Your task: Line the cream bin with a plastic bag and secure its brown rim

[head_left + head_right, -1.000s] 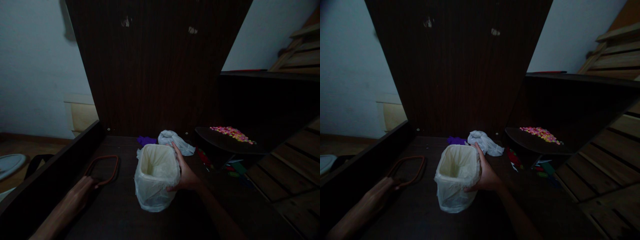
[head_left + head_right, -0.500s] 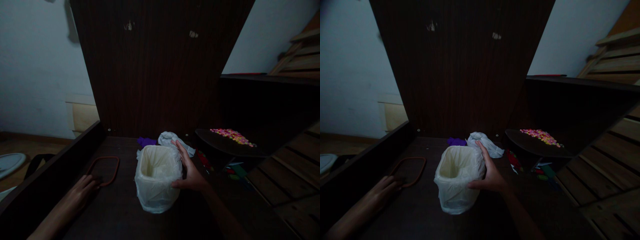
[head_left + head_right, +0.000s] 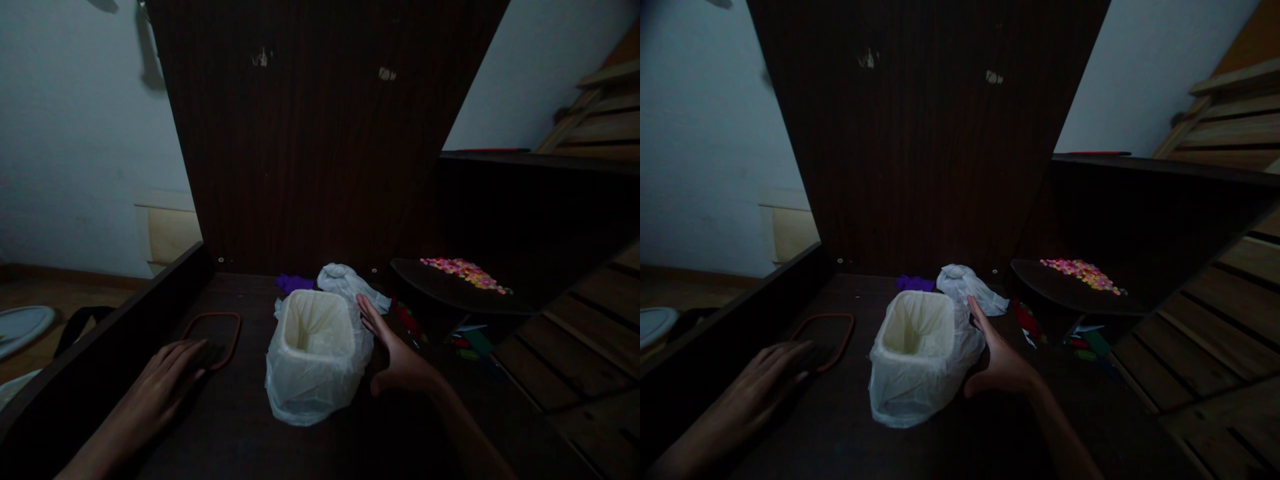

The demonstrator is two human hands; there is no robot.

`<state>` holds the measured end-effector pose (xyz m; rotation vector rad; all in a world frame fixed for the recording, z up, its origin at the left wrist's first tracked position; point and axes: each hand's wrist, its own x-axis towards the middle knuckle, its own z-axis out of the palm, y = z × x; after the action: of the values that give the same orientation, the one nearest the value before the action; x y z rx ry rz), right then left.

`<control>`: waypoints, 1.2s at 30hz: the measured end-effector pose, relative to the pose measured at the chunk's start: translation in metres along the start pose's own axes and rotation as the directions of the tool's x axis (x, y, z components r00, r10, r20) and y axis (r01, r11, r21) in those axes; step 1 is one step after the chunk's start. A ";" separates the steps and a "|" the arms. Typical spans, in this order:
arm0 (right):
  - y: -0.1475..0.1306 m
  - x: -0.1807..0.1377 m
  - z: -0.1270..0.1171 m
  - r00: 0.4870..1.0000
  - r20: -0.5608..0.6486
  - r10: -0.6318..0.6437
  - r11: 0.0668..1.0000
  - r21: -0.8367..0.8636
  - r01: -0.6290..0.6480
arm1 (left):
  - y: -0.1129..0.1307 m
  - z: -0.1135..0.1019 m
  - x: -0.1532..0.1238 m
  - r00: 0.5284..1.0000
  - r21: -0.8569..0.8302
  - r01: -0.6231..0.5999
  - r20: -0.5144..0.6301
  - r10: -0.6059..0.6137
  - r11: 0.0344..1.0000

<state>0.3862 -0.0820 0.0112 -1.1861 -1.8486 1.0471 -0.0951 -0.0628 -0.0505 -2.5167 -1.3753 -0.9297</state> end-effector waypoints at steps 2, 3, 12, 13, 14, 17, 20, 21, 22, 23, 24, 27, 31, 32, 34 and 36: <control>0.007 -0.008 0.000 0.988 0.054 0.143 0.985 -0.101 -0.137 | 0.011 -0.002 0.005 0.999 -0.027 0.039 -0.034 -0.040 0.999; 0.010 -0.011 0.001 0.977 0.080 0.198 0.969 -0.168 -0.183 | 0.017 -0.001 0.008 0.998 -0.045 0.048 -0.038 -0.049 0.998; 0.049 -0.010 0.025 0.967 0.060 0.248 0.880 -0.431 -0.199 | 0.091 0.038 0.029 0.980 -0.149 -0.074 0.173 0.100 0.986; 0.051 -0.009 0.027 0.977 0.033 0.210 0.885 -0.432 -0.175 | 0.097 0.041 0.032 0.979 -0.163 -0.079 0.173 0.107 0.983; 0.051 -0.008 0.029 0.986 0.006 0.166 0.889 -0.433 -0.148 | 0.101 0.043 0.035 0.980 -0.181 -0.077 0.165 0.108 0.980; 0.043 -0.006 0.029 0.995 -0.098 0.036 0.905 -0.419 -0.074 | 0.110 0.039 0.046 0.984 -0.256 -0.063 0.146 0.103 0.965; 0.030 -0.008 0.025 0.971 -0.232 -0.054 0.938 -0.346 -0.031 | 0.116 0.026 0.056 0.977 -0.389 -0.022 0.188 0.102 0.921; 0.025 -0.009 0.024 0.963 -0.262 -0.063 0.954 -0.300 -0.019 | 0.117 0.022 0.058 0.974 -0.439 0.009 0.208 0.092 0.898; 0.021 -0.011 0.023 0.955 -0.290 -0.062 0.970 -0.242 -0.010 | 0.119 0.019 0.059 0.971 -0.482 0.047 0.226 0.073 0.875; 0.017 -0.012 0.022 0.945 -0.323 -0.053 0.985 -0.174 -0.004 | 0.120 0.018 0.058 0.970 -0.516 0.086 0.240 0.047 0.852; 0.013 -0.013 0.021 0.933 -0.358 -0.042 0.994 -0.105 0.005 | 0.120 0.017 0.057 0.969 -0.541 0.124 0.248 0.017 0.832; -0.001 -0.014 0.020 0.879 -0.475 -0.044 0.997 0.033 0.067 | 0.121 0.020 0.051 0.963 -0.583 0.222 0.255 -0.084 0.782; -0.032 -0.010 0.020 0.816 -0.574 -0.070 0.975 0.133 0.177 | 0.128 0.020 0.047 0.943 -0.643 0.319 0.292 -0.162 0.697; -0.041 -0.008 0.019 0.809 -0.584 -0.066 0.967 0.163 0.196 | 0.130 0.018 0.047 0.941 -0.664 0.329 0.293 -0.172 0.672; -0.058 -0.004 0.019 0.814 -0.576 -0.075 0.951 0.203 0.232 | 0.136 0.014 0.048 0.941 -0.695 0.337 0.279 -0.193 0.635; -0.074 0.000 0.018 0.836 -0.536 -0.117 0.938 0.217 0.271 | 0.142 0.010 0.049 0.942 -0.715 0.336 0.250 -0.225 0.613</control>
<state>0.3430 -0.1056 0.0690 -0.9591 -1.3098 0.7497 0.0418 -0.1052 -0.0055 -3.0141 -1.7371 -1.7381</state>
